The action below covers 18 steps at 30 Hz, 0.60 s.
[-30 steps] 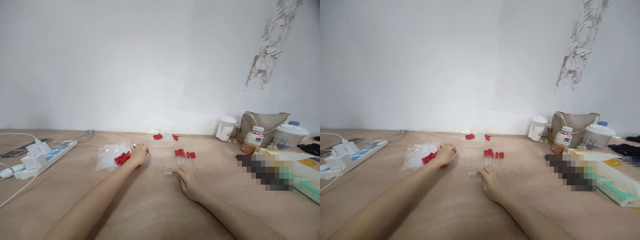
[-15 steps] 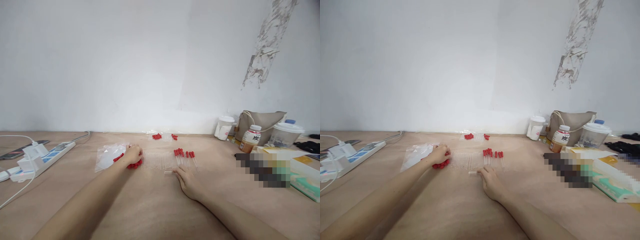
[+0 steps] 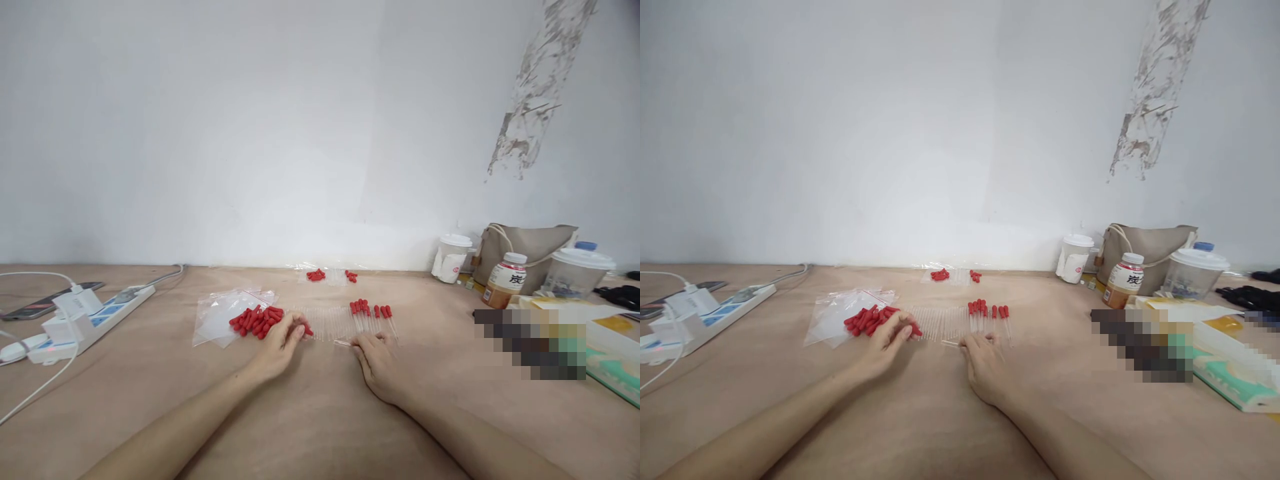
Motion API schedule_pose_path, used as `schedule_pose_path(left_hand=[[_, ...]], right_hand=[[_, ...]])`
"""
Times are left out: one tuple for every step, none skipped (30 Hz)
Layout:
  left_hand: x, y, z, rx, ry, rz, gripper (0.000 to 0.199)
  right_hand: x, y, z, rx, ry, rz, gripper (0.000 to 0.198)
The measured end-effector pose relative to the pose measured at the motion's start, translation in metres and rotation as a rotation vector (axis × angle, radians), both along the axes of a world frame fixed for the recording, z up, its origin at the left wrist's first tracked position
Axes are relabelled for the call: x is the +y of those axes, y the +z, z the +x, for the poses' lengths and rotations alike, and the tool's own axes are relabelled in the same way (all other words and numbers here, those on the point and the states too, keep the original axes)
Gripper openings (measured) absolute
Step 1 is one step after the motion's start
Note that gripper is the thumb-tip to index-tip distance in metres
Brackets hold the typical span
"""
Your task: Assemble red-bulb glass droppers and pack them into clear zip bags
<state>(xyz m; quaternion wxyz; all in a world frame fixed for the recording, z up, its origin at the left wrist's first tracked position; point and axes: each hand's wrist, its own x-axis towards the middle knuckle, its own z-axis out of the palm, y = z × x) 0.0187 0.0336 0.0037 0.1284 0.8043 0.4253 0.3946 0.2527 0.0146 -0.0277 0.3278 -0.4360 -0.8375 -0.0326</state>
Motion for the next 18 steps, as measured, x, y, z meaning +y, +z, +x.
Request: schedule_pose_path(left_hand=[[-0.005,-0.006,0.002,-0.093,-0.061,-0.058,0.02],[-0.009,-0.011,0.004,-0.143,-0.104,-0.106,0.019],[-0.011,-0.014,0.006,-0.189,-0.13,-0.146,0.017],[-0.012,-0.017,0.006,-0.231,-0.142,-0.186,0.014],[-0.013,-0.02,0.007,-0.257,-0.141,-0.22,0.012],[-0.012,-0.022,0.007,-0.28,-0.136,-0.252,0.011],[-0.011,-0.023,0.008,-0.302,-0.132,-0.284,0.013],[-0.01,-0.025,0.007,-0.32,-0.128,-0.304,0.015],[-0.01,-0.026,0.007,-0.328,-0.128,-0.312,0.016],[-0.009,-0.027,0.007,-0.324,-0.128,-0.307,0.016],[-0.009,-0.027,0.007,-0.311,-0.123,-0.286,0.017],[-0.009,-0.027,0.006,-0.285,-0.115,-0.25,0.02],[-0.01,-0.027,0.006,-0.244,-0.107,-0.207,0.022],[-0.01,-0.026,0.006,-0.19,-0.102,-0.163,0.023],[-0.01,-0.025,0.006,-0.135,-0.098,-0.123,0.023],[-0.011,-0.024,0.006,-0.088,-0.095,-0.091,0.021],[-0.011,-0.023,0.006,-0.053,-0.096,-0.072,0.02],[-0.011,-0.021,0.006,-0.034,-0.099,-0.067,0.02]], right_hand=[[0.0,0.0,0.0,0.012,0.01,-0.011,0.02],[0.0,0.0,0.0,0.025,0.017,-0.022,0.02],[0.001,-0.001,0.0,0.038,0.023,-0.033,0.02],[0.001,-0.001,0.0,0.049,0.029,-0.044,0.019],[0.001,-0.001,-0.001,0.058,0.034,-0.052,0.019],[0.001,-0.001,-0.001,0.065,0.038,-0.057,0.019],[0.001,-0.001,-0.001,0.071,0.042,-0.06,0.019],[0.001,-0.001,-0.002,0.077,0.046,-0.062,0.019],[0.002,-0.001,-0.002,0.081,0.054,-0.065,0.019],[0.002,-0.001,-0.003,0.086,0.062,-0.066,0.019],[0.002,-0.001,-0.004,0.088,0.071,-0.065,0.019],[0.002,-0.001,-0.006,0.09,0.082,-0.063,0.019],[0.002,-0.001,-0.007,0.09,0.092,-0.059,0.019],[0.002,-0.001,-0.008,0.089,0.099,-0.054,0.019],[0.002,-0.001,-0.01,0.089,0.103,-0.048,0.019],[0.002,0.0,-0.011,0.088,0.107,-0.046,0.019],[0.001,0.001,-0.012,0.086,0.109,-0.046,0.02],[0.001,0.002,-0.013,0.079,0.11,-0.049,0.02]])
